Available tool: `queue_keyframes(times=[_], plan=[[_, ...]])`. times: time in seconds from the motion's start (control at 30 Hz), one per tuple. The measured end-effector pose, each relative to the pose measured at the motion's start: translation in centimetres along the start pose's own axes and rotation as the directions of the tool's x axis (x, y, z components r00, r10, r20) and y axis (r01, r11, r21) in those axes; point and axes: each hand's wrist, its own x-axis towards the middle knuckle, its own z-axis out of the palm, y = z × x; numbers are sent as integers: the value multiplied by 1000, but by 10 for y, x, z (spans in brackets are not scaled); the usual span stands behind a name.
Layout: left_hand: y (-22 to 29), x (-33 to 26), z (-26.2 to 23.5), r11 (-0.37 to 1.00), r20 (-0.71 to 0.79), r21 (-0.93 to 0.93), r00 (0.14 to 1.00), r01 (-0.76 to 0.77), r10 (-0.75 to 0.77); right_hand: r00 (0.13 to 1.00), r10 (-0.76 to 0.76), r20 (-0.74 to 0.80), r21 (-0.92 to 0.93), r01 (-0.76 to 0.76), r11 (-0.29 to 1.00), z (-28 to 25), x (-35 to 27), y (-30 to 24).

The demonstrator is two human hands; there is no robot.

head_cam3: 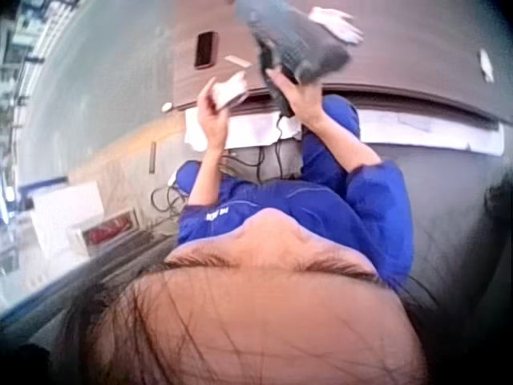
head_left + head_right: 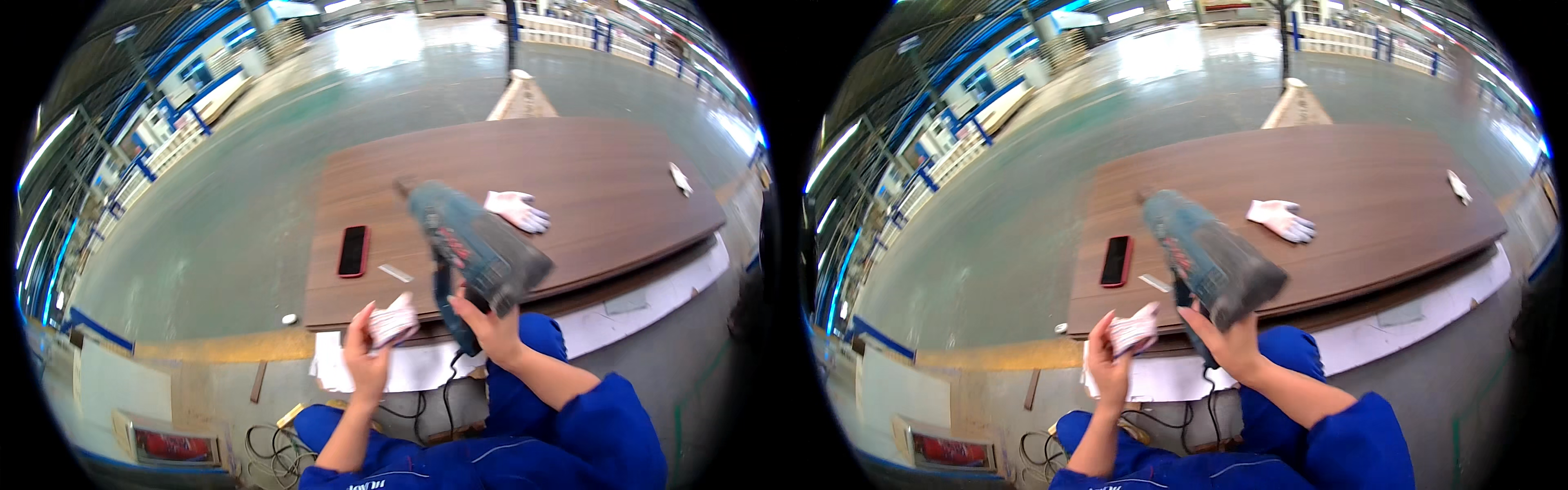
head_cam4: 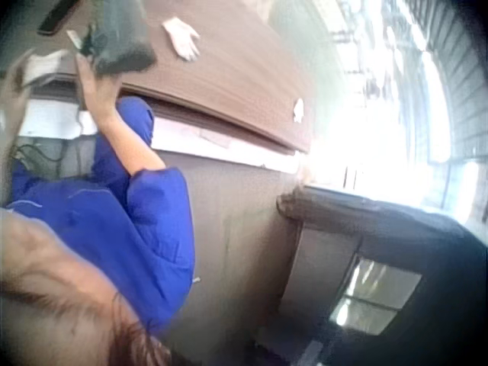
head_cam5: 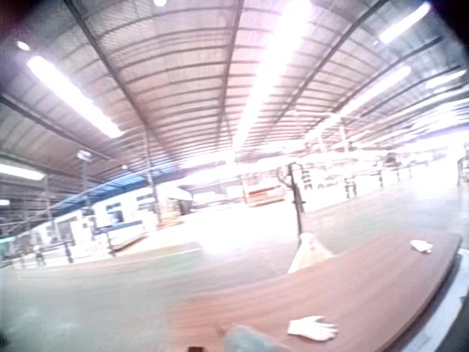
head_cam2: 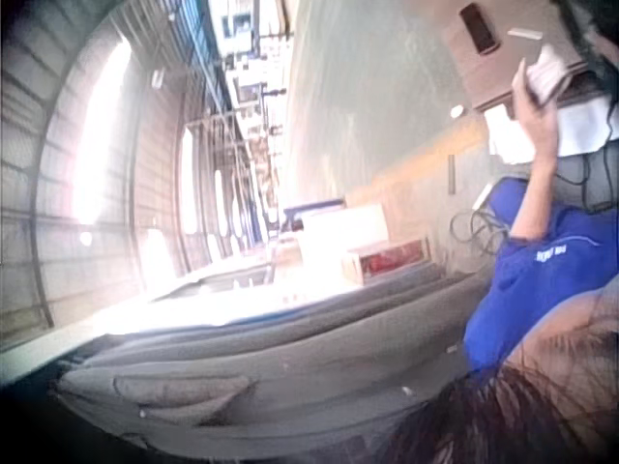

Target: The person uses a heat gun to apply edge banding to the edges of stacked wooden boards. They wipe the heated edges with a cloth and occasionally adjust their position to reach different sections of the boards.

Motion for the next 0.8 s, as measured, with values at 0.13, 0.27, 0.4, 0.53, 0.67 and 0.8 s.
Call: queue_keyframes(times=[0.13, 0.27, 0.4, 0.53, 0.67, 0.8], plan=[[18, 19, 36, 958, 107, -286, 993, -11, 43, 962, -194, 192, -375, 255, 892, 17, -11, 7], [31, 24, 44, 963, 213, -271, 975, 3, 57, 924, -275, 267, -468, 374, 801, 20, -17, 12], [34, 11, 24, 936, 255, -332, 967, 114, -28, 943, -251, 219, -522, 331, 786, 25, -34, 14], [24, -12, 35, 998, 285, -7, 956, -67, 67, 980, -191, 56, -196, 199, 960, 8, -44, 20], [62, -28, 31, 777, 158, 252, 816, -578, 556, 953, -272, -136, -88, 262, 961, 12, -38, -9], [90, -38, 50, 765, 460, 212, 752, -609, 471, 997, -71, -18, -75, 70, 995, -9, -44, -11]])
